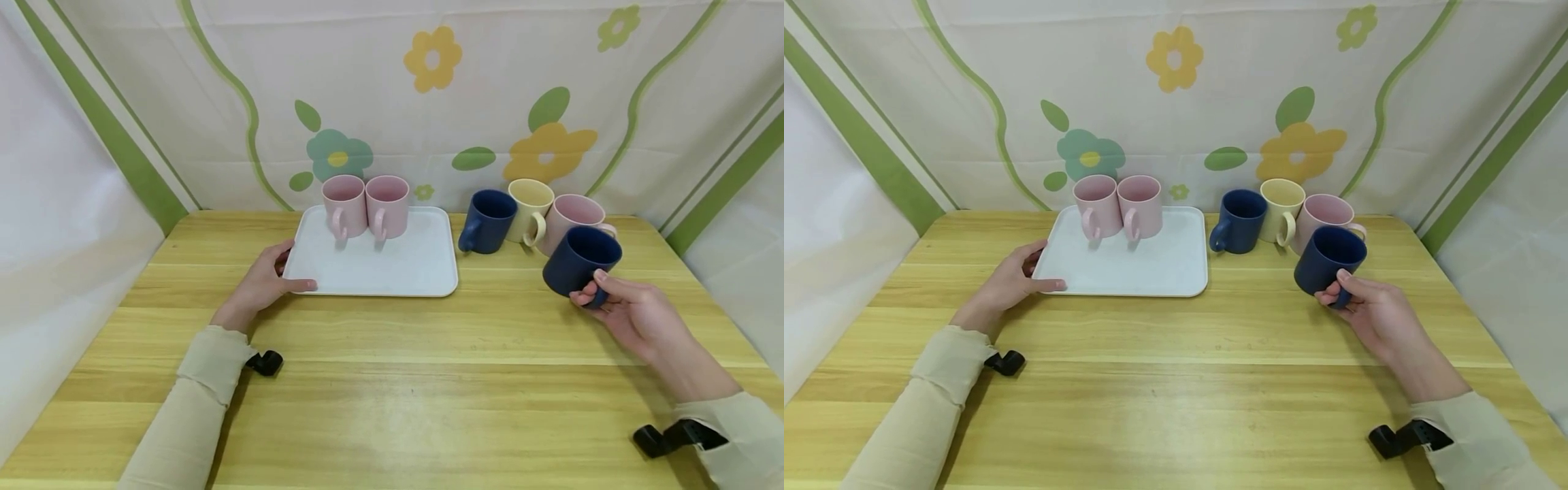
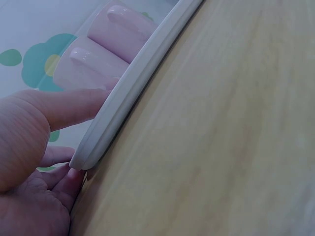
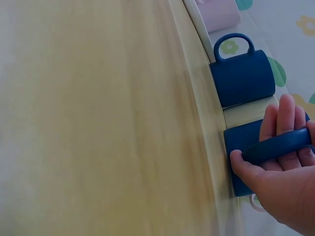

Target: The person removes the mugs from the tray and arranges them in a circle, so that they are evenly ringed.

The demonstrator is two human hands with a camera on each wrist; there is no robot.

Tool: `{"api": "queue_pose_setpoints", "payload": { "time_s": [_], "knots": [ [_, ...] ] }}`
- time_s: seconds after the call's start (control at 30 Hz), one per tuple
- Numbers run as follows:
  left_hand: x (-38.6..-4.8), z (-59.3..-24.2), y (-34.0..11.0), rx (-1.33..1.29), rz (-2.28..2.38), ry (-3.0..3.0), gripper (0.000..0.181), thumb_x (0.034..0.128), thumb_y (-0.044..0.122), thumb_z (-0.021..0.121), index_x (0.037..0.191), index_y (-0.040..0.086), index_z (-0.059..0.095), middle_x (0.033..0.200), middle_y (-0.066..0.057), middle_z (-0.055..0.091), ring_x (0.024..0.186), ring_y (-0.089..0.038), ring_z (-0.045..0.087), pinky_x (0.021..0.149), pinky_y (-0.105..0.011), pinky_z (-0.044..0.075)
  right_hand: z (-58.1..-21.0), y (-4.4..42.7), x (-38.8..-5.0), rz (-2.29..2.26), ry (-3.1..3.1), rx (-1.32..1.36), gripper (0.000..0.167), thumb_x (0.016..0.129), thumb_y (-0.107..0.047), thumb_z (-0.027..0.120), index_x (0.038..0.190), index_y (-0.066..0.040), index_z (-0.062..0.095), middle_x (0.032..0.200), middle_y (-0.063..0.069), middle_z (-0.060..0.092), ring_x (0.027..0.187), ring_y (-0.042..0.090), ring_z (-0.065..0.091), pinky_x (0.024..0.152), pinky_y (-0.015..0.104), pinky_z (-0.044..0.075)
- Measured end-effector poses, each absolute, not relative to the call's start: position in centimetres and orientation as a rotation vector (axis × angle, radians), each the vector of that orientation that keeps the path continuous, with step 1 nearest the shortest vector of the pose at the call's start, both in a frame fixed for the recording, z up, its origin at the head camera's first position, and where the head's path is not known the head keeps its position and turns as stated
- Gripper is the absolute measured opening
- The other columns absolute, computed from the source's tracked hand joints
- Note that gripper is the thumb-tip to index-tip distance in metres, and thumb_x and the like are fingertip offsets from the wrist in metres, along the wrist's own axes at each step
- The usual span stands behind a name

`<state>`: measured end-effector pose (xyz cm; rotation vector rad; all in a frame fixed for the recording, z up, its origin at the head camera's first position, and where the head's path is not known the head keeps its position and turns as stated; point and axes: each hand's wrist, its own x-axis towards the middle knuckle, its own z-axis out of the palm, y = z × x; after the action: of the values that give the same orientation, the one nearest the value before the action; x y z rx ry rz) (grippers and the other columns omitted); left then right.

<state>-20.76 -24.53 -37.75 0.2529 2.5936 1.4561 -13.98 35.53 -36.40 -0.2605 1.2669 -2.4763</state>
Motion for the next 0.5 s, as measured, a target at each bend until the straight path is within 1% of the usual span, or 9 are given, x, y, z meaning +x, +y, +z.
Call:
{"api": "queue_pose_setpoints", "payload": {
  "time_s": [0.2, 0.37, 0.5],
  "knots": [
    [-20.72, -37.76, -24.63, 0.277, 1.475, 2.581, 0.086, 0.0869, 0.014, 0.089, 0.159, 0.002, 0.043, 0.148, -0.020, 0.057, 0.119, -0.033, 0.059, 0.090, -0.018, 0.048, -36.32, 35.38, -14.17, -2.472, 1.281, -0.248, 0.045, 0.115, -0.003, 0.030, 0.102, 0.009, 0.072, 0.094, 0.018, 0.078, 0.092, 0.032, 0.079, 0.100, 0.037, 0.060],
    [-20.68, -37.63, -24.51, 0.266, 1.468, 2.581, 0.089, 0.0874, 0.016, 0.089, 0.161, 0.003, 0.040, 0.151, -0.020, 0.055, 0.123, -0.034, 0.058, 0.092, -0.017, 0.046, -36.25, 35.62, -14.02, -2.473, 1.373, -0.147, 0.040, 0.114, -0.003, 0.036, 0.105, 0.007, 0.073, 0.097, 0.017, 0.078, 0.094, 0.030, 0.080, 0.096, 0.037, 0.062],
    [-20.68, -37.57, -24.41, 0.265, 1.466, 2.581, 0.087, 0.0875, 0.016, 0.089, 0.160, 0.002, 0.042, 0.150, -0.020, 0.056, 0.123, -0.035, 0.059, 0.094, -0.021, 0.047, -36.17, 36.37, -13.69, -2.463, 1.428, -0.076, 0.038, 0.114, -0.004, 0.038, 0.111, 0.006, 0.075, 0.102, 0.016, 0.078, 0.098, 0.028, 0.079, 0.093, 0.036, 0.062]
  ]
}}
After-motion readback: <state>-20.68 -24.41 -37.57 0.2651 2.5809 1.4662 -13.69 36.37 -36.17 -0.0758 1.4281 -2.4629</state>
